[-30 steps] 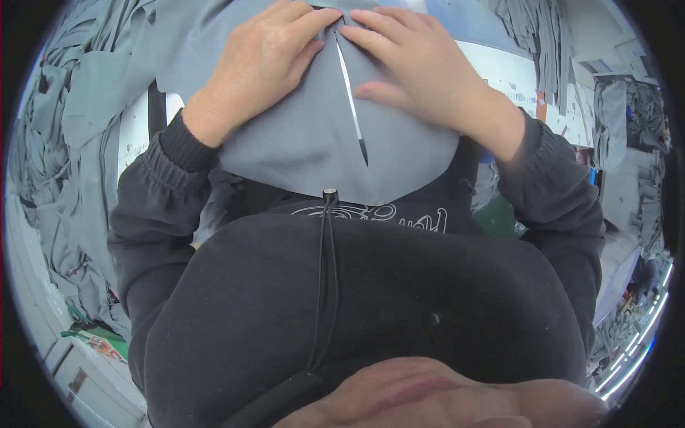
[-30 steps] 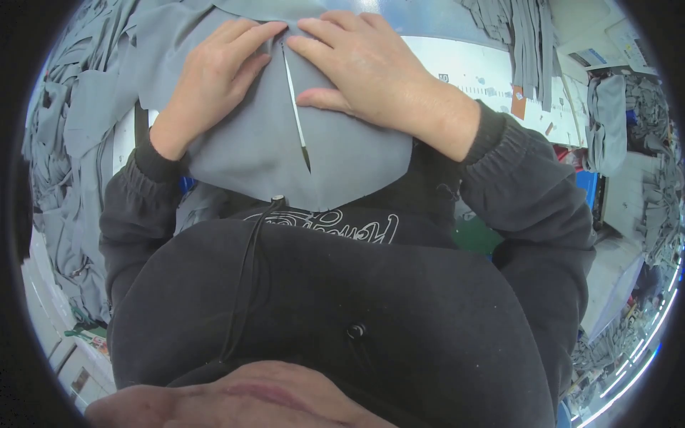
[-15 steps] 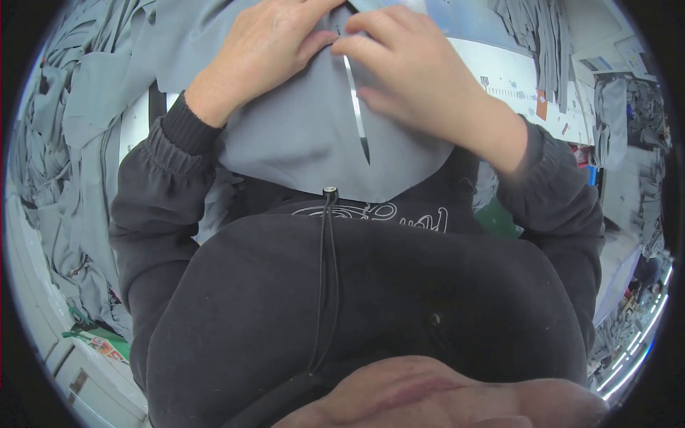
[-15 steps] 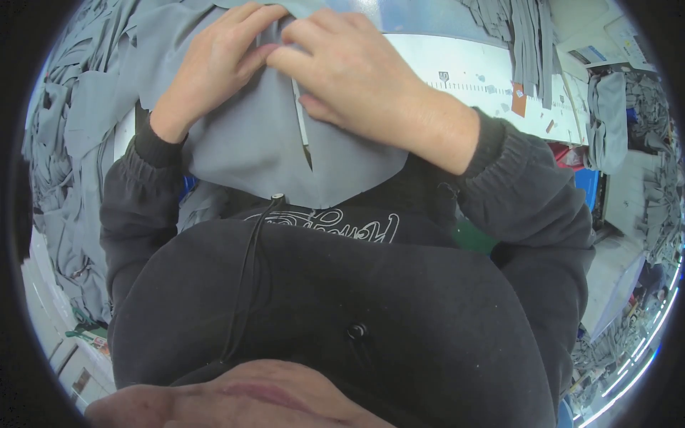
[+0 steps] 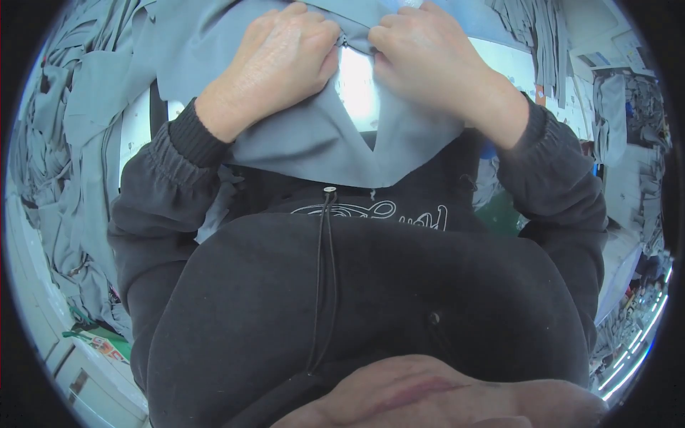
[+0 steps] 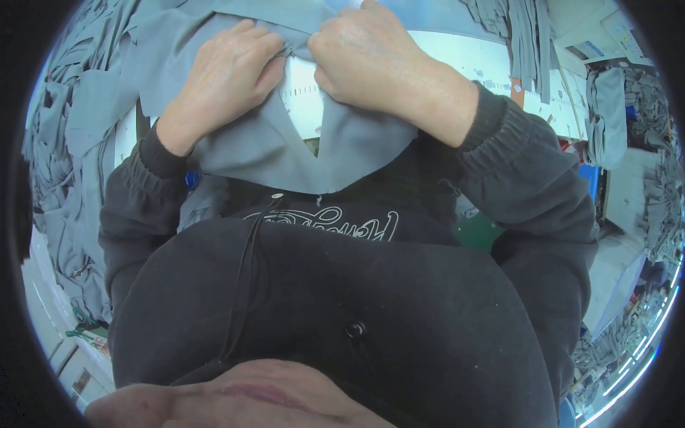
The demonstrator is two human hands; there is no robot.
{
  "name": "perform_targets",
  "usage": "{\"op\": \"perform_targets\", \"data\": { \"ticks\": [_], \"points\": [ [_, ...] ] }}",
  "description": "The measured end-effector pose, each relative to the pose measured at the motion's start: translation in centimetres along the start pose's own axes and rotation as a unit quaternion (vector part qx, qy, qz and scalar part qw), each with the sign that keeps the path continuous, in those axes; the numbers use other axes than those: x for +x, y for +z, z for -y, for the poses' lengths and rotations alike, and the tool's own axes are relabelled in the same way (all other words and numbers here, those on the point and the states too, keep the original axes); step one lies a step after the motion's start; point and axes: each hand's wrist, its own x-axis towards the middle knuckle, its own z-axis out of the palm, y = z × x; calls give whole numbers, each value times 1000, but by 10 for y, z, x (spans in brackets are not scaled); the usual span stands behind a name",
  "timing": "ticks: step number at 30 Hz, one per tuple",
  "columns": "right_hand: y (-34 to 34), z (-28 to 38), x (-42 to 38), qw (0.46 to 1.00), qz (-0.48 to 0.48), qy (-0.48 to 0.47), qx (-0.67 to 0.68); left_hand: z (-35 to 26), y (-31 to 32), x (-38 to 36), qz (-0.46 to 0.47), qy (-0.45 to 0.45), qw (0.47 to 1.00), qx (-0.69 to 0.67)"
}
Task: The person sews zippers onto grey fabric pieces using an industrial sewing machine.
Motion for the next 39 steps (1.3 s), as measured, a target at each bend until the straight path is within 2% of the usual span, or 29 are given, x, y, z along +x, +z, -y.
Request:
{"op": "perform_targets", "data": {
  "ticks": [2,5,8,11,14,17,20,23,24,26,27,29,30,32,33,35,39],
  "points": [
    [-1,-4,-3,999,-11,-41,-3,1,-5,-3,45,15,998,-39],
    [-18,-11,-10,994,110,-4,-21,8,-14,-12,100,34,992,-63],
    [-16,-16,-22,998,21,-57,-9,3,-23,-15,166,21,981,-101],
    [-20,-28,-27,1000,24,-16,9,5,-26,-4,91,-6,973,-210],
    [-1,-16,-32,990,-109,-68,50,10,-14,12,-36,17,978,-206],
    [0,3,-34,986,-91,-142,16,23,10,27,-26,28,985,-167],
    [-13,3,-35,998,4,-57,-22,35,30,36,21,10,986,-167],
    [-17,-15,-45,998,1,-15,-66,22,3,44,114,-59,978,-163],
    [-23,-15,-44,997,40,11,-58,18,2,43,101,-64,976,-182],
    [-33,-11,-41,975,194,109,-15,12,-1,41,49,-92,960,-261],
    [-40,-8,-39,972,190,132,40,7,-9,41,45,-96,955,-276],
    [-54,-2,-34,926,164,214,264,-2,-27,40,32,-124,933,-335],
    [-49,-3,-34,905,151,236,320,-3,-28,40,25,-120,930,-347],
    [-41,-7,-33,783,93,309,532,-5,-30,39,-3,-111,913,-393],
    [-39,0,-31,746,58,335,572,-5,-30,39,3,-105,911,-399],
    [-35,13,-27,568,-78,416,705,-5,-31,39,25,-86,903,-420],
    [-35,20,-24,574,-115,409,700,-9,-34,41,42,-75,907,-412]
  ]
}}
